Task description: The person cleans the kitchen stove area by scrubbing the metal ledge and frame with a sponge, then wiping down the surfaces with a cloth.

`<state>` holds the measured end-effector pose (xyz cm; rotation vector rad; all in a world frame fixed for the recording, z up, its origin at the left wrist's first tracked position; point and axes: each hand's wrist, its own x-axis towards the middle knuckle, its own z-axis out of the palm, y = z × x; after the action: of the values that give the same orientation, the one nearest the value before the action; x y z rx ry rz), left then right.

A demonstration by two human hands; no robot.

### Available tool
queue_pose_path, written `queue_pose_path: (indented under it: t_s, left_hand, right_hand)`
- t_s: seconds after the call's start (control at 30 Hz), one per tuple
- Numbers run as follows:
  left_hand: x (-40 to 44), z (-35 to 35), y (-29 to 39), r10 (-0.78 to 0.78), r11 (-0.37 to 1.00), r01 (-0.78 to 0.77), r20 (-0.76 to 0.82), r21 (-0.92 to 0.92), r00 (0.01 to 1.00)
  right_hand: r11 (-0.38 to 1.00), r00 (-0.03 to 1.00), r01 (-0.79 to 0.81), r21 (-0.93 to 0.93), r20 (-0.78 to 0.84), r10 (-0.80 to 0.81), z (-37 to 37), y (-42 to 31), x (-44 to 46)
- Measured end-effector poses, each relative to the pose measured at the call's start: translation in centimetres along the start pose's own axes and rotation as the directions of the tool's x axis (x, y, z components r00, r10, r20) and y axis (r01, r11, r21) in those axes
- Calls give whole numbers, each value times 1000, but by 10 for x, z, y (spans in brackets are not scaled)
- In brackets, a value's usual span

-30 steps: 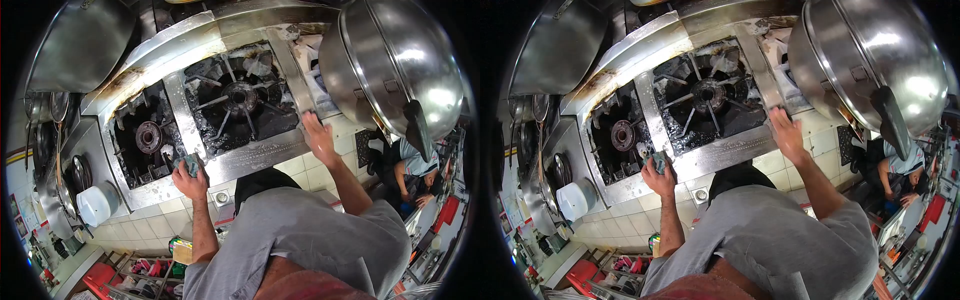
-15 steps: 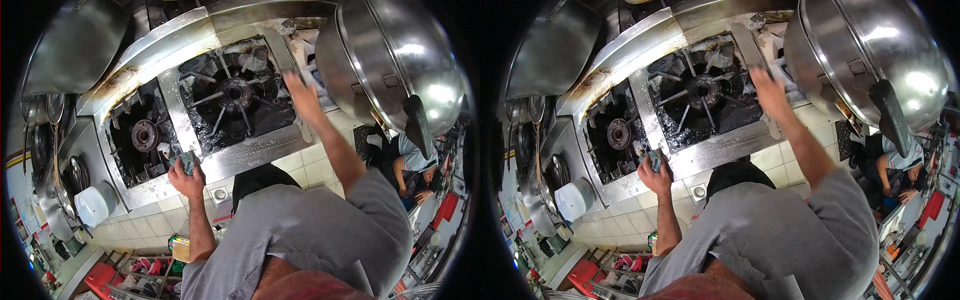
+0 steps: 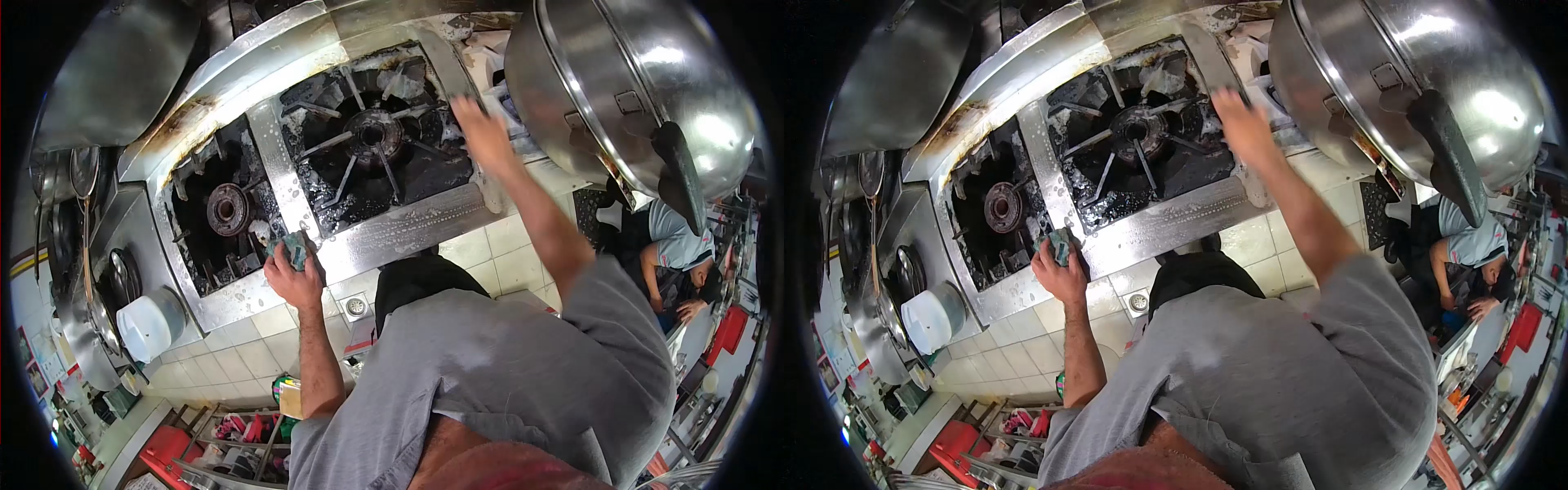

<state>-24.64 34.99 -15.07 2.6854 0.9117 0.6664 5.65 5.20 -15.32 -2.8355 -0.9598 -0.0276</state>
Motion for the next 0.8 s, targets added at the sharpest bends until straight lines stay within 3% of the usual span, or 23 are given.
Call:
queue_pose_path:
  t_s: [0.1,0.17,0.2,0.27,0.37,0.4,0.5,0.57,0.6,0.67,0.73,0.77,0.8]
  left_hand:
    - [-1,1,-1,-28,999,28,13,25,1000]
    - [0,2,-1,-26,999,26,11,40,1000]
    - [-1,2,0,-30,999,30,-5,24,1000]
    - [-2,5,-1,-18,1000,18,-23,12,1000]
    - [-1,1,-2,8,1000,-8,-8,-4,1000]
    - [-2,4,-7,20,1000,-20,-9,-3,1000]
    - [-2,6,-6,-5,1000,5,-20,-5,1000]
    - [-5,5,-7,-40,999,39,15,26,999]
    - [-6,2,-6,-33,999,33,11,29,999]
    - [-2,4,-1,-32,999,32,-2,7,999]
    - [-3,3,-2,-26,1000,26,1,3,1000]
    - [-3,3,-3,-9,1000,9,-6,-2,1000]
    - [-3,4,-6,-7,1000,7,-1,-9,1000]
  right_hand:
    - [1000,999,-25,3,21,24,-18,-14,-130]
    - [995,970,3,-96,241,20,-26,-17,-156]
    - [999,995,42,-9,85,-41,-27,-13,-127]
    - [998,995,69,12,-71,-68,-10,2,-43]
    - [1000,998,-5,18,56,4,-13,-5,2]
    - [999,994,42,23,-98,-40,-13,-6,-33]
    - [999,999,-5,-41,-39,3,-5,-9,-126]
    - [1000,995,13,-25,99,-10,-24,-12,-153]
    - [998,998,12,-69,70,-7,-17,-8,-123]
    - [999,999,30,42,-36,-29,-23,-1,-32]
    - [1000,992,-22,-3,127,22,-8,9,44]
    - [1000,992,-27,13,123,25,-3,7,36]
    - [999,1000,13,36,11,-14,2,7,15]
